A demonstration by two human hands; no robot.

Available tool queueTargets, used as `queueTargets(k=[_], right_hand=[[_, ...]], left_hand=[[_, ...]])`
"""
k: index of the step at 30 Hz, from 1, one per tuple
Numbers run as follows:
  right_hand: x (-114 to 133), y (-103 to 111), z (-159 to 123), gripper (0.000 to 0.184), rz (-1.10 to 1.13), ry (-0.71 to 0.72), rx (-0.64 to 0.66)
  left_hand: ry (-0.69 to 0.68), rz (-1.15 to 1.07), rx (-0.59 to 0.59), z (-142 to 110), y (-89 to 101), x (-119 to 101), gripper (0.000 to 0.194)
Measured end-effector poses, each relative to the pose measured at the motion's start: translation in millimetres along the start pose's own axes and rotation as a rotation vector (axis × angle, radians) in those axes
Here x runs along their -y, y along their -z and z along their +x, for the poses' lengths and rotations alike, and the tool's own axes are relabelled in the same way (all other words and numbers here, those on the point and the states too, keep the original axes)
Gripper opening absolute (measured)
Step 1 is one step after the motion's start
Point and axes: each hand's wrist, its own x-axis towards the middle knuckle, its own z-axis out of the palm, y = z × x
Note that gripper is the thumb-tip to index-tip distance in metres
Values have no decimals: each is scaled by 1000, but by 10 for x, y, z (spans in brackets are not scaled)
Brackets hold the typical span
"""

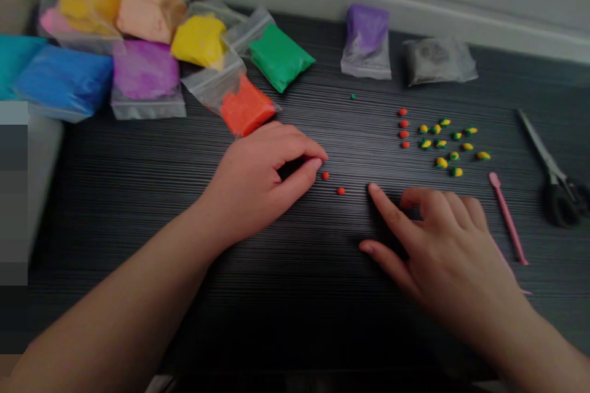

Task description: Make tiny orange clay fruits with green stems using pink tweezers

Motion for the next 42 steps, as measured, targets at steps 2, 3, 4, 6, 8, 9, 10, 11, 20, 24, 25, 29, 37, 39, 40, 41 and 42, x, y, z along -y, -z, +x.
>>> queueTargets(k=[2, 3, 4, 6, 8, 9, 10, 11, 20, 24, 25, 29, 37, 39, 40, 41, 42], right_hand=[[12, 16, -33, 57, 13, 9, 4], [16, 22, -46, 56, 15, 10, 7], [19, 24, -53, 56, 13, 8, 11], [23, 15, -44, 58, -1, -6, 15], [27, -7, -13, 60, -15, -26, 10], [29, -20, 4, 61, -19, -35, 2], [28, -31, 19, 61, -17, -43, -6], [24, -39, 30, 61, -12, -49, -17], [-102, 92, 4, 36, 184, -59, -290], [30, 103, -27, 37, 84, -80, -207], [71, 83, -32, 40, 50, -96, -186], [171, -27, -22, 50, -38, -157, -142], [231, -85, -65, 53, -85, -186, -122], [248, -91, -98, 52, -85, -189, -120], [254, -93, -101, 52, -84, -191, -123], [258, -94, -91, 51, -81, -192, -128], [261, -93, -71, 51, -78, -193, -136]], left_hand=[[-5, -9, 3, 3, -3, 5, 20], [-11, -14, 6, 4, -3, 7, 20], [-19, -20, 8, 5, -3, 9, 20], [-36, -30, 6, 9, -2, 13, 19], [-52, -41, -7, 12, -3, 18, 19], [-58, -47, -13, 13, -4, 22, 19], [-62, -52, -19, 15, -7, 25, 19], [-66, -58, -22, 16, -10, 29, 19], [-88, -114, -43, 15, -30, 49, 19], [-94, -125, -50, 20, -34, 54, 19], [-97, -126, -52, 22, -35, 57, 19], [-101, -134, -54, 30, -38, 66, 19], [-114, -138, -82, 30, -52, 71, 19], [-122, -138, -82, 28, -56, 75, 20], [-126, -139, -82, 27, -58, 77, 20], [-129, -139, -82, 26, -58, 79, 20], [-131, -138, -84, 26, -59, 80, 20]])
